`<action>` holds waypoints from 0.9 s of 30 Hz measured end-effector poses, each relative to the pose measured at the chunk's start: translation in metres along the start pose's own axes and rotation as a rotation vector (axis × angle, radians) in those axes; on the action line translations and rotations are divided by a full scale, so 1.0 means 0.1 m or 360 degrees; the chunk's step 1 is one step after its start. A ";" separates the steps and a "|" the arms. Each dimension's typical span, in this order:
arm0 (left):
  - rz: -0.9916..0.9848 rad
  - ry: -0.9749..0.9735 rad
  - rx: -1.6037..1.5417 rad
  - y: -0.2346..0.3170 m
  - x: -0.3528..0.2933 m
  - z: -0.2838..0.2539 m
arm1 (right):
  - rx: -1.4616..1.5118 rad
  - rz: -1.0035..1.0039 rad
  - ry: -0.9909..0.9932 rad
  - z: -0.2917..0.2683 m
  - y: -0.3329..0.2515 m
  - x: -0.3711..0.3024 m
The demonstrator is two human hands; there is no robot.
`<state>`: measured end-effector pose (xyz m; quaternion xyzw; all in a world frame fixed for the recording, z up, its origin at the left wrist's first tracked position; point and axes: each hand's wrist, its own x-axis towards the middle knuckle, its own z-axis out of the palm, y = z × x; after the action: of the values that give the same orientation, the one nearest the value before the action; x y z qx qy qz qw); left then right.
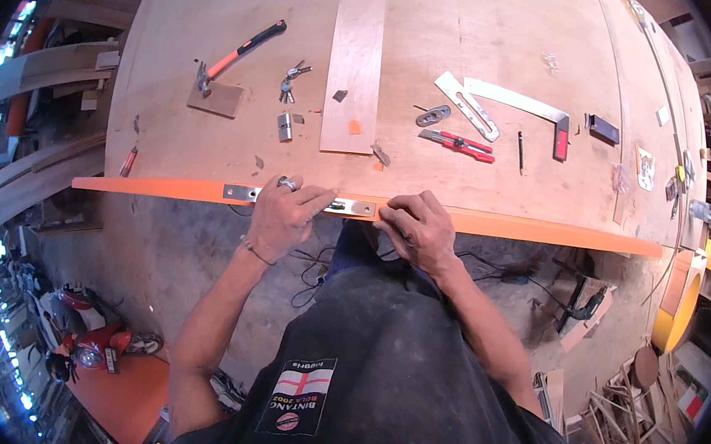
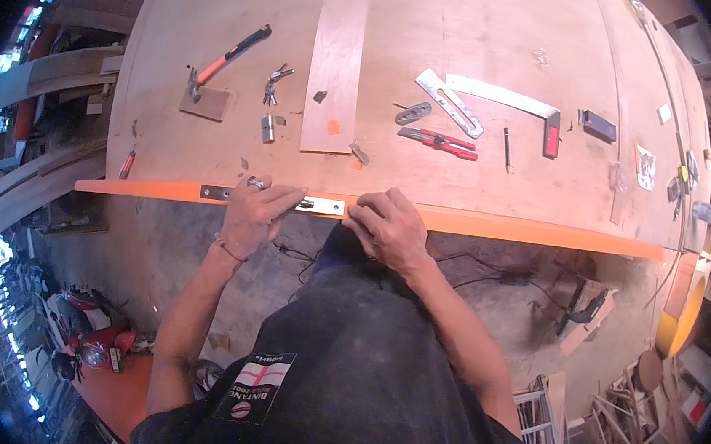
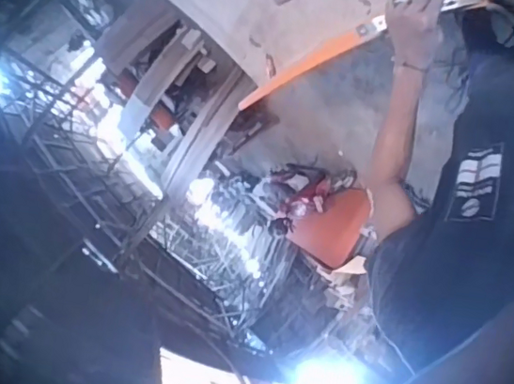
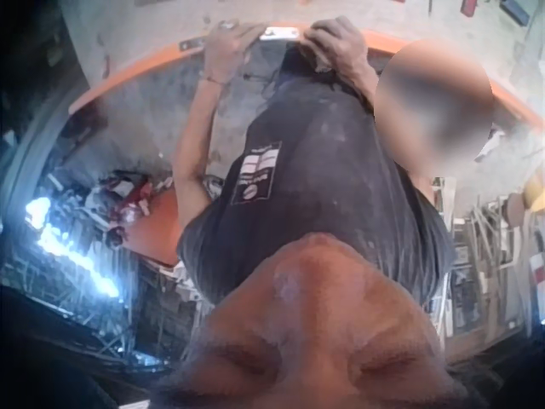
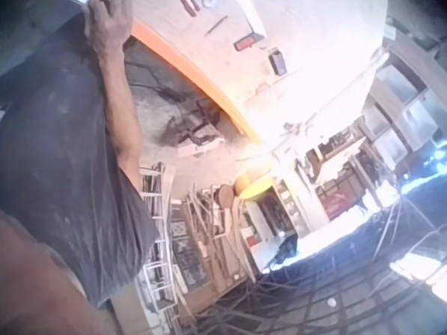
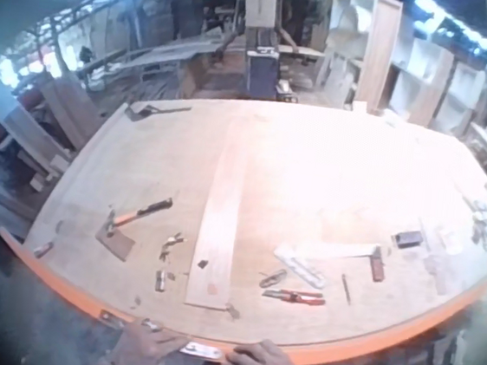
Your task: The person fits a lock mechanism into a wooden door edge by marking the area with a pencil and level, then using a router to carve a slot.
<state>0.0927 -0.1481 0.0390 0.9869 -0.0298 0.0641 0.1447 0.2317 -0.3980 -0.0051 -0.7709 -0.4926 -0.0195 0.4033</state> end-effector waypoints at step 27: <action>-0.0066 0.0208 -0.0089 0.05 -0.03 0.07 | -0.0836 0.1263 -0.0554 -1.02 2.76 -0.06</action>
<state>0.0903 -0.1545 0.0331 0.9766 -0.0018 0.1246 0.1752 0.4802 -0.5205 -0.1055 -0.9660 -0.2000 0.1409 0.0842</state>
